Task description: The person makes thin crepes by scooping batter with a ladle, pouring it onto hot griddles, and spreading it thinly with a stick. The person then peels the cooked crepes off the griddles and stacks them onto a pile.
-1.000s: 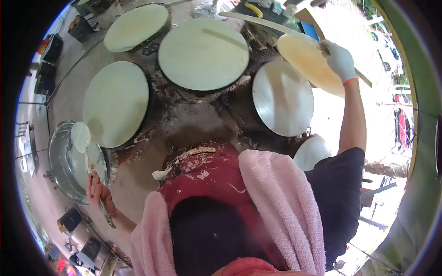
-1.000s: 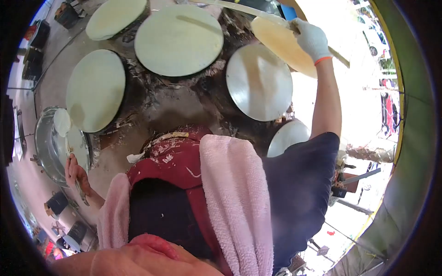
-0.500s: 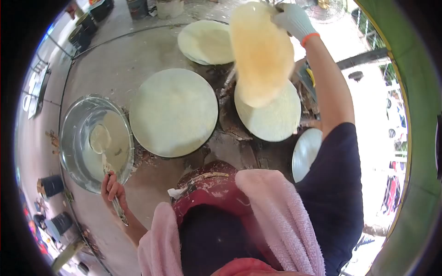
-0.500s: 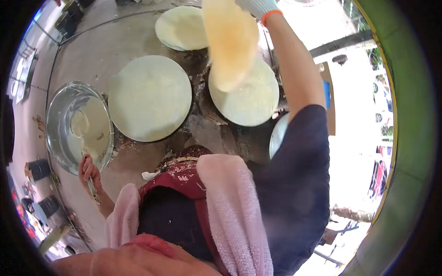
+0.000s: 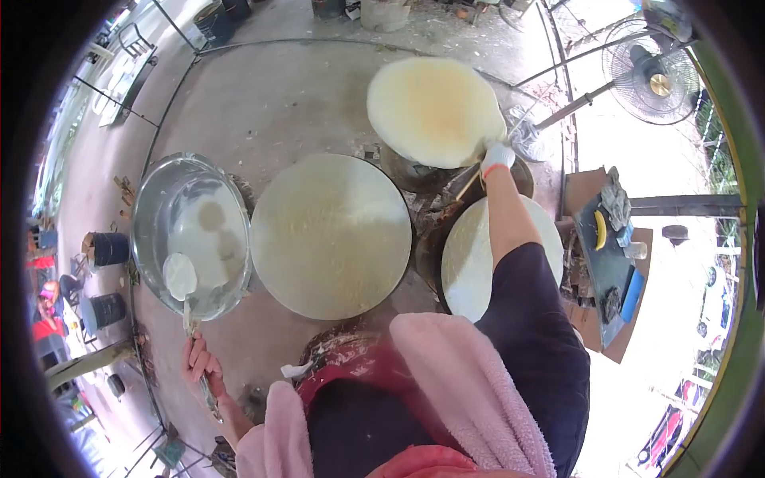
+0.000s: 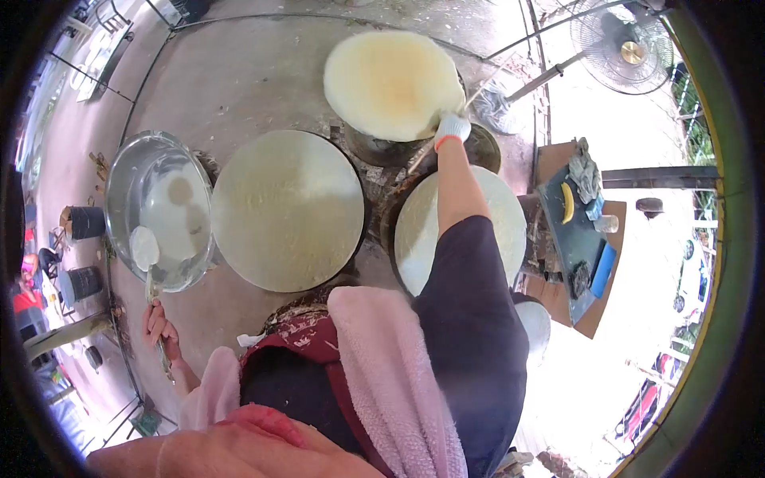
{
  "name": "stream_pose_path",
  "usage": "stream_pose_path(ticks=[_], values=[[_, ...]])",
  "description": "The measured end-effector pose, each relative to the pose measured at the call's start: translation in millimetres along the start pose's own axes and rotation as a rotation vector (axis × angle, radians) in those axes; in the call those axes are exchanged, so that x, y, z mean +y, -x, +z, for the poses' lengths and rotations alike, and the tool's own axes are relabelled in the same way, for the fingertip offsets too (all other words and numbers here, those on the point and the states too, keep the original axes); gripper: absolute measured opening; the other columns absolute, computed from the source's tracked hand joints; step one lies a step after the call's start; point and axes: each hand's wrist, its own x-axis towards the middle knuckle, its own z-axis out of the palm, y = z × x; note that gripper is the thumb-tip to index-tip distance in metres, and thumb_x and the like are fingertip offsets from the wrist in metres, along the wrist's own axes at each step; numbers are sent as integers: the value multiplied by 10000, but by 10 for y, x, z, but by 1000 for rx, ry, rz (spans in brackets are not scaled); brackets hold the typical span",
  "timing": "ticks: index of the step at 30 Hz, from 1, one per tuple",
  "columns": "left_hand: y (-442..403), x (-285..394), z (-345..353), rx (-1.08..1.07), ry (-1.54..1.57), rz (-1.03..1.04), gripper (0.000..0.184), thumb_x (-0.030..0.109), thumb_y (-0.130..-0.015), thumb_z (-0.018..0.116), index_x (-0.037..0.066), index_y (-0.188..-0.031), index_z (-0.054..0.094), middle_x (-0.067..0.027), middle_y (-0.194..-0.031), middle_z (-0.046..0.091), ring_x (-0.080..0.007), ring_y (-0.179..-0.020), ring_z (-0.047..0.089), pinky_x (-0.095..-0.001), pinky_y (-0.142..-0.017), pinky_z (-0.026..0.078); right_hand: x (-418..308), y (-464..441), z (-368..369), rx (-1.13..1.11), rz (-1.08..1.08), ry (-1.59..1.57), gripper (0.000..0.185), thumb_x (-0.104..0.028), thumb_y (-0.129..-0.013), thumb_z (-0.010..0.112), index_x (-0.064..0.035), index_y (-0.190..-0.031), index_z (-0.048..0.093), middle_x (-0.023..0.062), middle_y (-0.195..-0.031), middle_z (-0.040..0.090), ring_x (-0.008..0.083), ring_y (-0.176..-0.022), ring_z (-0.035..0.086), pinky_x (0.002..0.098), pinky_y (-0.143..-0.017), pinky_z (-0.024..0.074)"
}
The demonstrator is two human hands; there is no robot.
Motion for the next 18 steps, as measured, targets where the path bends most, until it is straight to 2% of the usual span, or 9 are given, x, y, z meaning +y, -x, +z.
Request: stream_pose_path(ticks=[3, 6, 7, 9, 10, 11, 14, 16, 18], values=[[-55, 14, 64, 29, 5, 0, 387, 202, -1064, 250, -112, -1255, 372, -31, -740, 407, -110, -473, 458, -287, -559, 313, 525, -119, -38, 130, -13, 98, 303, -62, -768, 727, 28, -1036, 620, 113, -922, 666, 212, -715, 621, 381, -604, 506], [-76, 34, 90, 36, 9, -11, 395, 208, -1064, 251, -112, -1262, 370, -32, -747, 417, -110, -474, 463, -288, -560, 315, 349, 23, -67, 104, -1, 73, 297, -21, -727, 738, 44, -991, 619, 118, -921, 664, 215, -723, 620, 376, -590, 501], [-117, 61, 93, 32, 8, -22, 398, 212, -1063, 252, -111, -1264, 369, -33, -749, 421, -109, -474, 465, -287, -560, 315, 405, -30, -69, 121, -124, 161, 269, -93, -774, 711, 33, -995, 622, 132, -853, 657, 237, -680, 617, 392, -569, 501], [-187, 128, 119, 56, 25, -43, 402, 221, -1063, 256, -105, -1268, 372, -26, -740, 426, -108, -472, 468, -288, -564, 320, 318, -120, -116, 81, -108, 486, 364, -261, -848, 622, 65, -1008, 641, 226, -969, 667, 331, -849, 645, 417, -746, 495], [-207, 168, 109, 71, 38, -48, 404, 225, -1063, 258, -102, -1270, 374, -23, -735, 429, -108, -471, 469, -289, -567, 323, 254, -141, -139, 53, -99, 652, 451, -346, -885, 578, 80, -1015, 650, 273, -1027, 672, 377, -934, 658, 429, -835, 492], [-226, 205, 42, 31, 68, -77, 394, 228, -1063, 261, -92, -1255, 386, -13, -724, 430, -103, -468, 470, -280, -560, 322, 180, -145, -190, 82, -252, 886, 640, -528, -877, 522, 86, -975, 670, 311, -1018, 653, 417, -1001, 638, 437, -871, 479], [-238, 556, -269, 57, 72, -46, 338, 213, -1059, 277, -60, -1197, 419, 21, -700, 436, -72, -468, 468, -254, -526, 300, 212, -264, -385, 8, -783, 1845, 515, -332, -973, 474, -46, -1401, 447, 187, -1034, 699, 296, -947, 690, 421, -774, 538], [-328, 781, -312, 122, -68, -44, 294, 198, -1052, 321, -51, -1154, 440, 43, -667, 425, -48, -426, 424, -237, -459, 290, -45, 289, -344, -62, -776, 1931, 540, -272, -962, 506, -30, -1429, 383, 188, -983, 702, 261, -816, 696, 402, -671, 540], [-427, 1065, -399, 268, -188, -83, 224, 189, -1038, 387, -17, -1063, 471, 67, -622, 398, -29, -380, 365, -235, -396, 294, -349, 1233, -113, 94, -398, 597, 517, -332, -918, 608, 42, -1269, 545, 101, -785, 672, 122, -537, 551, 315, -475, 450]])
